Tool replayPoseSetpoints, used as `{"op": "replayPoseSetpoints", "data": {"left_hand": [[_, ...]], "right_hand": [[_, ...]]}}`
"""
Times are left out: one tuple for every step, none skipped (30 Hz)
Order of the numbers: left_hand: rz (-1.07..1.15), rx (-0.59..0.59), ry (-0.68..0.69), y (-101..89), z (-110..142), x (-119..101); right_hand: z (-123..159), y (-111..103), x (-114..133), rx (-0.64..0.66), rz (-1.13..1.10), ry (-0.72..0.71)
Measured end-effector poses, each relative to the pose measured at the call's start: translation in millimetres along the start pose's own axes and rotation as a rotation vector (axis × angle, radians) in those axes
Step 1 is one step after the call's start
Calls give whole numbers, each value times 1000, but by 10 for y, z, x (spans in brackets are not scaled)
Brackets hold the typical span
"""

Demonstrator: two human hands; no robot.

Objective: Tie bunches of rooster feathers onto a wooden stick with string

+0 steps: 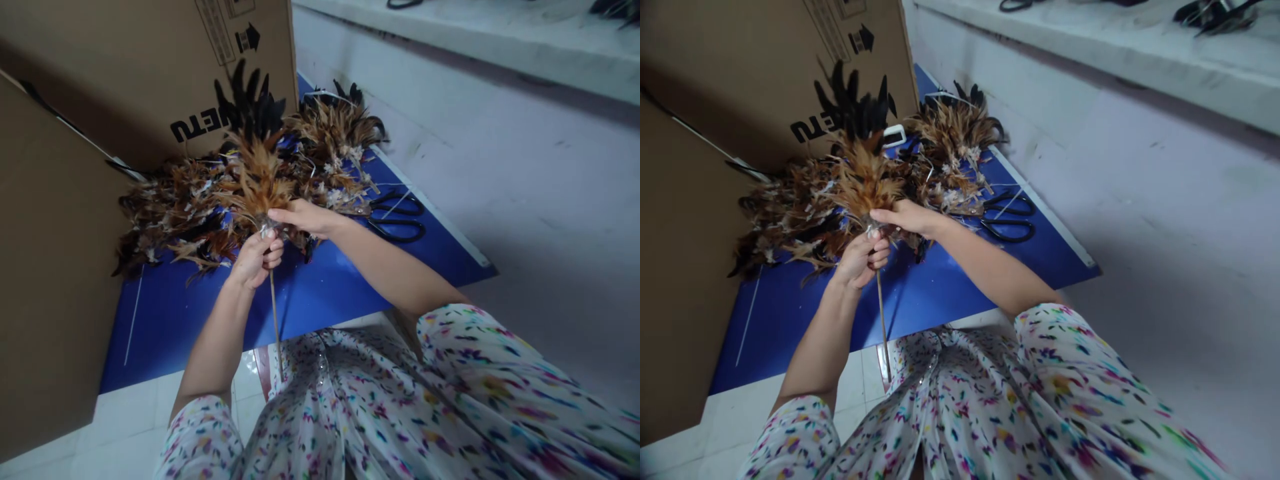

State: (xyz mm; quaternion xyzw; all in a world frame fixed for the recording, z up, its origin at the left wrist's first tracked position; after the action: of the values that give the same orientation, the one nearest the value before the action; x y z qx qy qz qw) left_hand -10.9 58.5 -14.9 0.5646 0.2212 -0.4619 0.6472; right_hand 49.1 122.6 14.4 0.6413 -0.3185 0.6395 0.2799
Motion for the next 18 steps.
{"op": "replayPoseSetpoints", "data": {"left_hand": [[4, -25, 20, -40, -5, -35], [8, -47, 37, -79, -10, -68], [11, -66, 52, -115, -15, -99], [13, -83, 67, -148, -19, -129], [14, -99, 80, -179, -21, -157], [14, -113, 92, -206, -21, -182], [13, -125, 103, -227, -19, -203], [11, -131, 110, -241, -15, -219], [9, -136, 117, -249, -10, -232], [8, -138, 121, -253, -4, -239], [6, -139, 121, -254, 1, -241], [3, -139, 120, -252, 6, -238], [1, -140, 119, -250, 10, -233], [-2, -140, 117, -246, 12, -226], [-5, -141, 115, -241, 14, -216], [-8, -142, 112, -236, 14, -206], [-12, -145, 110, -232, 13, -196], [-15, -151, 107, -231, 12, -185]], "right_hand": [[39, -149, 34, -55, 89, 10], [90, -303, 88, -102, 168, 0], [155, -482, 151, -169, 233, -22], [234, -656, 208, -236, 302, -44], [323, -811, 252, -295, 374, -62], [411, -927, 279, -331, 451, -74], [498, -1013, 289, -353, 529, -80], [577, -1065, 281, -358, 605, -79], [646, -1090, 256, -351, 678, -73], [705, -1099, 216, -340, 749, -61], [752, -1096, 163, -323, 818, -42], [787, -1088, 96, -304, 888, -12], [811, -1083, 18, -287, 958, 28], [826, -1084, -64, -273, 1028, 73], [834, -1091, -142, -262, 1091, 117], [834, -1099, -208, -255, 1139, 149], [827, -1099, -250, -250, 1153, 153], [817, -1098, -263, -254, 1138, 133]]}}
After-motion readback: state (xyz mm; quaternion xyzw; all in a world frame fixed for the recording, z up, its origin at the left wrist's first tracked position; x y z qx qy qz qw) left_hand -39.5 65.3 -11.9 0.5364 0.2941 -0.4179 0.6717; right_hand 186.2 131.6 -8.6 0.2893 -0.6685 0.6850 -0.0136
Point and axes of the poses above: each hand's wrist, its own z-axis away from the middle knuckle, its own y-axis out of the palm, x = y × z, the point moved 10 cm from there along -z, towards the middle knuckle, and after that the axes turned 5 degrees about z, right-handed, at the moved point
